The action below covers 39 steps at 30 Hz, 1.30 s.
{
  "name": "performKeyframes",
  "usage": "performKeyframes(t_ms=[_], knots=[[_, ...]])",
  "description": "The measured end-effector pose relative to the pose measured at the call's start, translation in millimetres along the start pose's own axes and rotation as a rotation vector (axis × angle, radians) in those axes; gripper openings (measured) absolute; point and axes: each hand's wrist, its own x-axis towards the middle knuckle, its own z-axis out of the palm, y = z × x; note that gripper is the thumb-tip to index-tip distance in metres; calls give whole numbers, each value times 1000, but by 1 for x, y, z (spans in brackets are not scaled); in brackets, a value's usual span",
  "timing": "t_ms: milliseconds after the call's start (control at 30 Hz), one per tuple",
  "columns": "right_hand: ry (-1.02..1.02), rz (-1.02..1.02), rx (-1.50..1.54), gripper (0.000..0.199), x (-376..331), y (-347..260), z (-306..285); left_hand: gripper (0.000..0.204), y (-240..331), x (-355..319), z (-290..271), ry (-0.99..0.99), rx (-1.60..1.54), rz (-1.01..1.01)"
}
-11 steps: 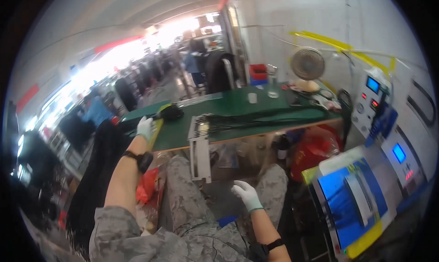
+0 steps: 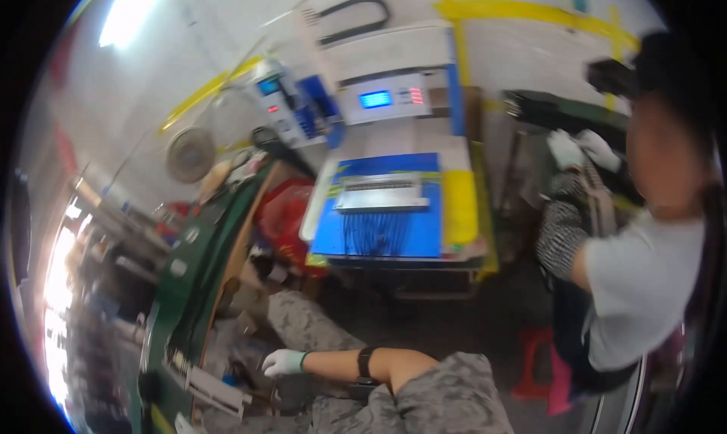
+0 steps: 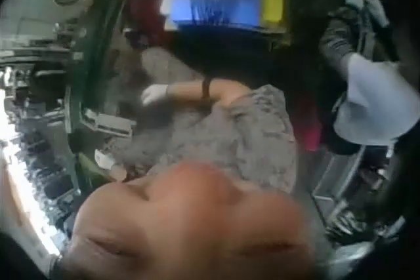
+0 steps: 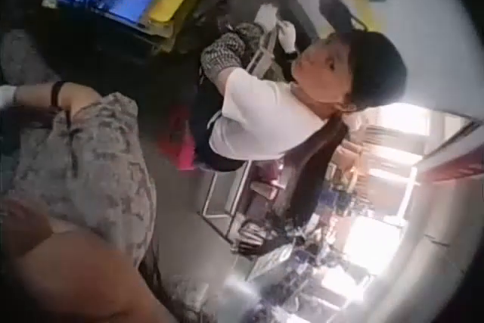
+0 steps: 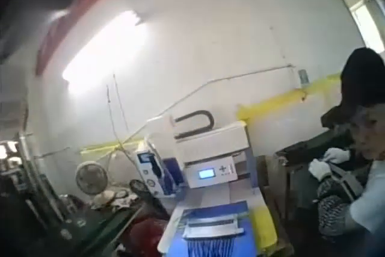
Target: Assembling a wire harness by inserting individual wire ends into a connector fixture at a factory workstation.
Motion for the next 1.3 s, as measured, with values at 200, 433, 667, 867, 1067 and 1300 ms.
performKeyframes(t_ms=[200, 433, 667, 867, 1067, 1300], knots=[[67, 24, 59, 34, 6, 17, -9, 39, 59, 54, 95, 28, -258, 220], [40, 83, 102, 34, 18, 27, -6, 38, 87, 65, 157, -29, -352, 345], [3, 136, 146, 30, 22, 30, -1, 37, 110, 82, 202, -60, -379, 463], [-12, 97, 195, 31, 26, 52, 5, 36, 129, 65, 222, -149, -384, 545], [-35, -15, 198, 27, 24, 43, 8, 35, 125, 50, 210, -250, -345, 648], [-103, 9, 200, 27, 3, 24, 5, 34, 116, 10, 173, -361, -267, 704]])
